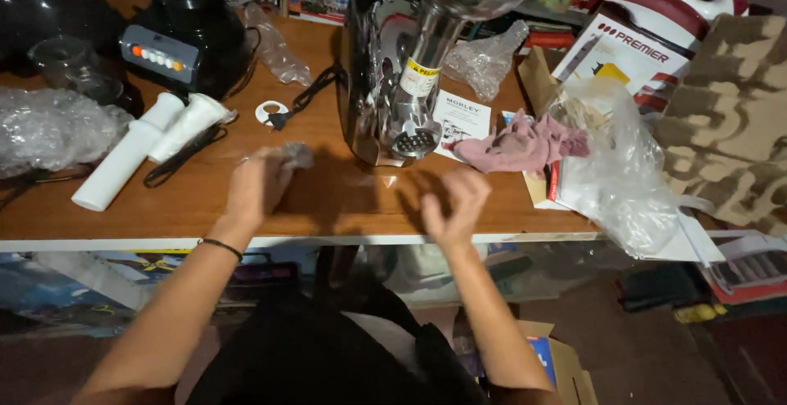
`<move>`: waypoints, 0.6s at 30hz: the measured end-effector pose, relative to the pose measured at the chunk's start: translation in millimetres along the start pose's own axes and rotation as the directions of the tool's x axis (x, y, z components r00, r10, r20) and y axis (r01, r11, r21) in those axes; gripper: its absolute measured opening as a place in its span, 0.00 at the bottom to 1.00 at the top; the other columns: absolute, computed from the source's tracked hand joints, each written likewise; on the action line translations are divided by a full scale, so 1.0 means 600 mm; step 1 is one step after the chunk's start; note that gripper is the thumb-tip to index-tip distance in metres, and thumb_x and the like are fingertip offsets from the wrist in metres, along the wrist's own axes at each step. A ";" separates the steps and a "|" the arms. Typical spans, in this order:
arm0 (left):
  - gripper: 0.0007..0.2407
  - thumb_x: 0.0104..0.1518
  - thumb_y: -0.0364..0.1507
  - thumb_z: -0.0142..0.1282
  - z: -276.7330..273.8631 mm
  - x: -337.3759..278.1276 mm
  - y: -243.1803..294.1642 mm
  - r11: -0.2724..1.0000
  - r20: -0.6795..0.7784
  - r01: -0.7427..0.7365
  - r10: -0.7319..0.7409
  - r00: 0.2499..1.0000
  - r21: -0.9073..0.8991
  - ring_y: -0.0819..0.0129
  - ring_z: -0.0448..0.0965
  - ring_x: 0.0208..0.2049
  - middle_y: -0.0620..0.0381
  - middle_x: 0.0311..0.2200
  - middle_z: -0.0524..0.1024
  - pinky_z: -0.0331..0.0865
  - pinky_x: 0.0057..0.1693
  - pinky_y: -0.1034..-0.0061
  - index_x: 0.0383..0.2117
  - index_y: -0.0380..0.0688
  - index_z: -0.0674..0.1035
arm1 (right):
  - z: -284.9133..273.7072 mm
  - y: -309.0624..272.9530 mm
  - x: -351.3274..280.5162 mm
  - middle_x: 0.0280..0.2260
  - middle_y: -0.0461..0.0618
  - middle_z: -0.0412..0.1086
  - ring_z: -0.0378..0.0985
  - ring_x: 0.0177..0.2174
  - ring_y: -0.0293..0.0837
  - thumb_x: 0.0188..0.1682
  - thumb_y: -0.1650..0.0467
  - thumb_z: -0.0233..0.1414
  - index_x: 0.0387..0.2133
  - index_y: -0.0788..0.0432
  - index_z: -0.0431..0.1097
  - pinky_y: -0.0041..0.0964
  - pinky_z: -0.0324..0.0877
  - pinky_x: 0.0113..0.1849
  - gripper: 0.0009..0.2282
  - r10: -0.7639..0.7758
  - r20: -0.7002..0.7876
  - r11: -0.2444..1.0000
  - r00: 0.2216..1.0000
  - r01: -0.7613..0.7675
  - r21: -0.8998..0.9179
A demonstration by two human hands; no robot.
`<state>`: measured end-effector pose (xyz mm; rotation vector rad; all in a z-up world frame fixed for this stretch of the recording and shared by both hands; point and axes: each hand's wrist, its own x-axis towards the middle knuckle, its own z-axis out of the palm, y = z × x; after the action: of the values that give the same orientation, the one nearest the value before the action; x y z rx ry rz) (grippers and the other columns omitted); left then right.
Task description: Assembling a meat grinder by attaching the hopper and internal grinding components
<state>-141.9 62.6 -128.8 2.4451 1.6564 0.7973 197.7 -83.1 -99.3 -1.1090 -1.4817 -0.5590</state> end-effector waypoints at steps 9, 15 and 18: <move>0.12 0.54 0.35 0.61 -0.051 -0.031 0.054 0.891 0.153 -0.029 0.110 0.982 -0.452 0.51 0.84 0.44 0.50 0.36 0.83 0.76 0.50 0.59 0.44 0.54 0.81 | 0.131 -0.159 0.044 0.62 0.60 0.58 0.75 0.51 0.64 0.42 0.52 0.61 0.69 0.47 0.52 0.59 0.75 0.50 0.41 -0.133 0.730 0.988 0.670 0.033 0.150; 0.10 0.52 0.31 0.65 -0.093 -0.010 0.031 0.806 -0.264 -0.390 0.298 0.917 -0.446 0.46 0.82 0.36 0.47 0.31 0.81 0.76 0.43 0.57 0.39 0.50 0.80 | 0.242 -0.107 0.001 0.42 0.54 0.74 0.79 0.43 0.58 0.46 0.64 0.57 0.28 0.57 0.73 0.51 0.74 0.42 0.09 -0.145 0.703 0.978 0.696 -0.005 0.207; 0.15 0.49 0.38 0.67 -0.095 0.002 -0.026 0.913 -0.230 -0.231 0.158 0.960 -0.335 0.60 0.83 0.33 0.63 0.29 0.78 0.77 0.39 0.65 0.41 0.57 0.78 | 0.246 -0.094 -0.001 0.36 0.52 0.72 0.79 0.40 0.58 0.43 0.65 0.58 0.32 0.52 0.70 0.51 0.73 0.42 0.08 -0.061 0.756 0.979 0.652 -0.108 0.173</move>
<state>-181.0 57.7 -84.8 2.3499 1.1875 1.2831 76.0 15.2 -122.2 -1.2628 -2.1877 0.1417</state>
